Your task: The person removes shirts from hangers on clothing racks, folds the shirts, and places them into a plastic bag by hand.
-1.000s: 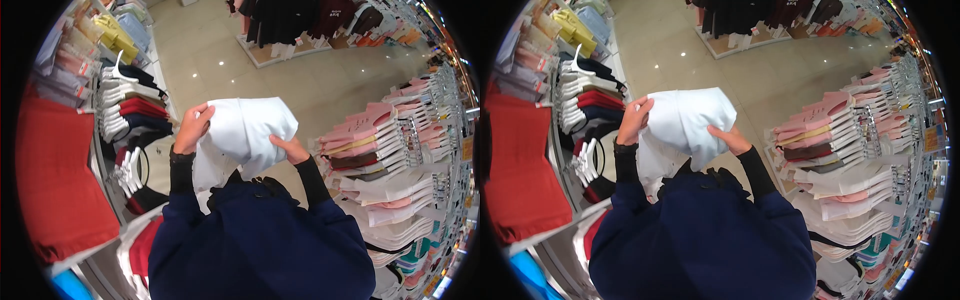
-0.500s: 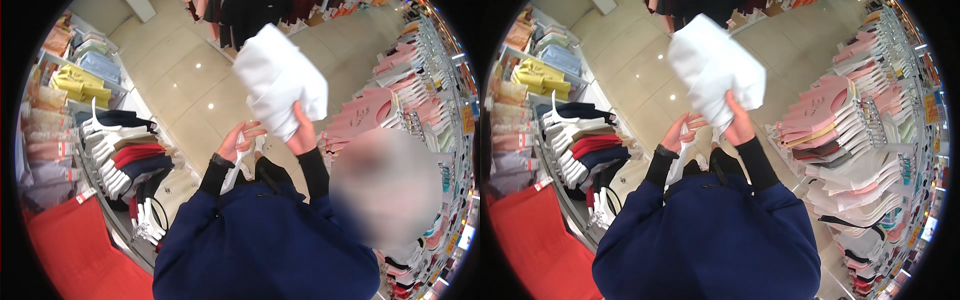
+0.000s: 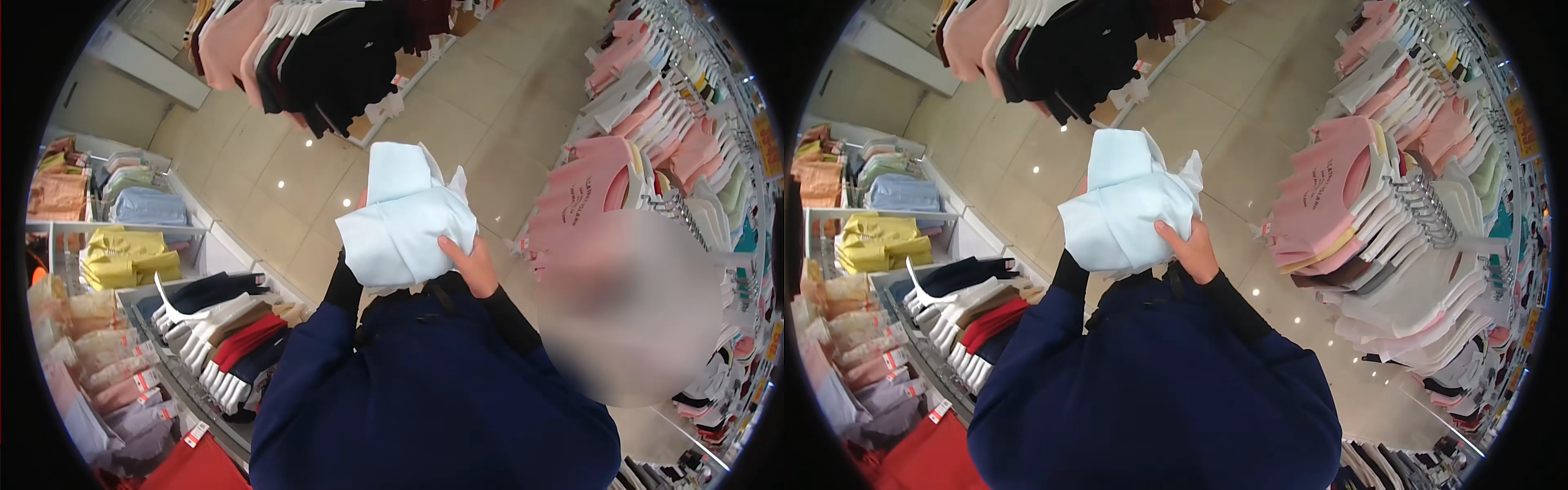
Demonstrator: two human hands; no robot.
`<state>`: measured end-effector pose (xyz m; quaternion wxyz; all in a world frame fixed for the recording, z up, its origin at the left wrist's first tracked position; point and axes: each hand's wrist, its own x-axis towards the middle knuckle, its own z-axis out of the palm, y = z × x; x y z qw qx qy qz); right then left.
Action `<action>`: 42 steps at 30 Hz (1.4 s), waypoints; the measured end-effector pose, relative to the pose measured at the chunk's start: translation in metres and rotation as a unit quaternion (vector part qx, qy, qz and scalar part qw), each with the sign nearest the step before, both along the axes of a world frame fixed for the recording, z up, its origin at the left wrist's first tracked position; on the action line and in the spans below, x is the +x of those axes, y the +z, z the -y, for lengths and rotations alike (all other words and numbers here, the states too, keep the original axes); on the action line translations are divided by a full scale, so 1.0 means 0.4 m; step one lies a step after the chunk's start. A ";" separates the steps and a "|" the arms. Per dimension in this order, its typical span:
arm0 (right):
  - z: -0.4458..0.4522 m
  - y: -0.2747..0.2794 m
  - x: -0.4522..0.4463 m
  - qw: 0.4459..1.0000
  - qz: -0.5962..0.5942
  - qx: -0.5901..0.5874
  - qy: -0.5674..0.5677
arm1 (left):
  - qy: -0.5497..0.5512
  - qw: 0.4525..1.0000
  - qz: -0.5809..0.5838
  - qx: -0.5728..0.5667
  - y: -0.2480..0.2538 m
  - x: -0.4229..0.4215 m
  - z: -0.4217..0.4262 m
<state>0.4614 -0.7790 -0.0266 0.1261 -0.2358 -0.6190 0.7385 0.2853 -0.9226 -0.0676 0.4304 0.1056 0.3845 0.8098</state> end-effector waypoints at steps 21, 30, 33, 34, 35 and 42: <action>-0.428 -0.204 -0.280 0.979 0.133 -0.117 -0.100 | -0.296 0.740 -0.589 -0.134 0.154 -0.357 -0.454; -0.543 -0.108 -0.516 0.872 -0.124 -0.455 -0.129 | -0.236 0.624 -0.739 -0.095 0.112 -0.532 -0.664; -0.557 -0.132 -0.552 0.910 -0.050 -0.376 -0.169 | -0.262 0.595 -0.758 -0.052 0.098 -0.569 -0.730; -0.564 -0.136 -0.555 0.898 -0.051 -0.394 -0.187 | -0.278 0.588 -0.759 -0.041 0.097 -0.575 -0.746; -0.573 -0.139 -0.561 0.887 -0.054 -0.412 -0.202 | -0.307 0.604 -0.734 -0.039 0.101 -0.586 -0.761; -0.660 -0.224 -0.548 0.863 -0.126 -0.384 -0.303 | -0.319 0.840 -0.435 0.066 0.100 -0.718 -0.931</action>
